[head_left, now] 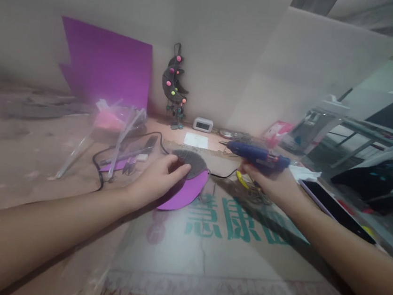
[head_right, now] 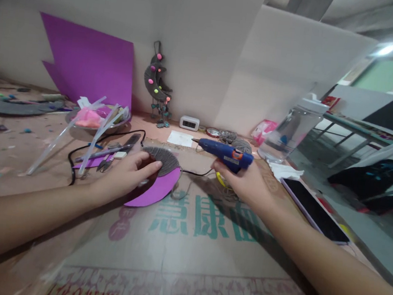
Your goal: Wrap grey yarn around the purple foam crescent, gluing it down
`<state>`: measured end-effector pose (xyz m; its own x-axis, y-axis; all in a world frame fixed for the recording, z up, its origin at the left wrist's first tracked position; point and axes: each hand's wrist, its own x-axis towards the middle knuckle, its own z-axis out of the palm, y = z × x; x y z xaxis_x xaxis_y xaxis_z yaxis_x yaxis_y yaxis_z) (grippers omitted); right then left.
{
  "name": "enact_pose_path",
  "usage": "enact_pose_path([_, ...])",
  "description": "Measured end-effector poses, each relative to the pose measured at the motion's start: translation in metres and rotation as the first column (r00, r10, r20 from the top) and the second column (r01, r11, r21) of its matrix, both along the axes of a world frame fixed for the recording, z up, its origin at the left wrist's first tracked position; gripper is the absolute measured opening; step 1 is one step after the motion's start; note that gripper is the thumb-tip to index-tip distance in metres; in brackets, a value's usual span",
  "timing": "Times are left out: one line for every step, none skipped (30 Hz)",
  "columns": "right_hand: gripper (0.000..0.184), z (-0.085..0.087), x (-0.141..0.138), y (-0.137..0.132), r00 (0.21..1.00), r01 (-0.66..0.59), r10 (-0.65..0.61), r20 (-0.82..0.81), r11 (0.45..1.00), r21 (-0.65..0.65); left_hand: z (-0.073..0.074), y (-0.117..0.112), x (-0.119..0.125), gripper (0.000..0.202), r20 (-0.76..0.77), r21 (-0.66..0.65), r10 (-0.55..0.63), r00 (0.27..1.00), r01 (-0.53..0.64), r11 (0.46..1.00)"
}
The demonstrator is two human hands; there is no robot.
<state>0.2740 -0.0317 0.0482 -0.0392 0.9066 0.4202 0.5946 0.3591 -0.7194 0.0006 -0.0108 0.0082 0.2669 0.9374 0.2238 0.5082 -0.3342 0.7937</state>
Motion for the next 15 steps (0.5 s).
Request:
enact_pose_path([0.019,-0.003,0.001,-0.008,0.999,0.047,-0.047,0.014,0.999,0.026,0.000,0.000,0.000,0.039,-0.015,0.006,-0.002,1.000,0.002,1.000])
enact_pose_path([0.019,-0.006,0.002,-0.014,0.996,0.077,-0.079,0.042,0.996,0.049,0.001,-0.001,0.001,0.039,-0.029,0.015,-0.005,1.000,0.005,1.000])
enact_pose_path([0.018,-0.009,0.002,-0.018,0.992,0.096,-0.102,0.075,0.992,0.077,0.002,-0.002,0.001,0.040,-0.047,0.024,-0.006,0.999,0.007,1.000])
enact_pose_path([0.018,-0.011,0.002,-0.021,0.988,0.100,-0.112,0.110,0.989,0.106,0.004,-0.003,0.002,0.040,-0.066,0.036,-0.004,0.998,0.007,0.999])
enact_pose_path([0.018,-0.014,0.002,-0.023,0.984,0.087,-0.105,0.144,0.988,0.125,0.006,-0.004,0.002,0.040,-0.085,0.048,0.004,0.996,0.000,0.999])
enact_pose_path([0.019,-0.016,0.001,-0.023,0.981,0.066,-0.089,0.174,0.989,0.136,0.008,-0.006,0.002,0.040,-0.105,0.056,0.012,0.994,-0.006,0.998])
enact_pose_path([0.019,-0.018,0.001,-0.023,0.978,0.042,-0.069,0.199,0.990,0.138,0.009,-0.007,0.003,0.040,-0.119,0.065,0.022,0.993,-0.014,0.998])
enact_pose_path([0.020,-0.019,0.000,-0.022,0.975,0.019,-0.048,0.219,0.991,0.133,0.011,-0.008,0.003,0.039,-0.126,0.070,0.032,0.991,-0.023,0.997])
enact_pose_path([0.020,-0.020,0.000,-0.022,0.971,-0.005,-0.024,0.236,0.993,0.120,0.012,-0.009,0.003,0.038,-0.127,0.076,0.042,0.991,-0.032,0.997])
enact_pose_path([0.021,-0.021,0.000,-0.022,0.969,-0.021,-0.007,0.245,0.994,0.112,0.013,-0.010,0.003,0.037,-0.123,0.080,0.051,0.991,-0.042,0.996])
enact_pose_path([0.021,-0.021,0.000,-0.021,0.969,-0.033,0.006,0.248,0.994,0.105,0.014,-0.010,0.003,0.037,-0.117,0.082,0.056,0.992,-0.047,0.996])
enact_pose_path([0.022,-0.020,0.000,-0.021,0.970,-0.038,0.013,0.243,0.995,0.097,0.014,-0.010,0.003,0.037,-0.110,0.084,0.058,0.992,-0.049,0.995])
enact_pose_path([0.022,-0.020,-0.001,-0.021,0.972,-0.040,0.019,0.236,0.996,0.084,0.013,-0.010,0.002,0.037,-0.107,0.084,0.057,0.993,-0.048,0.995])
enact_pose_path([0.022,-0.019,-0.001,-0.021,0.974,-0.037,0.021,0.226,0.997,0.070,0.012,-0.010,0.002,0.038,-0.104,0.082,0.054,0.993,-0.045,0.996])
enact_pose_path([0.021,-0.019,-0.002,-0.021,0.976,-0.033,0.021,0.216,0.998,0.055,0.012,-0.009,0.002,0.038,-0.103,0.079,0.049,0.993,-0.041,0.996])
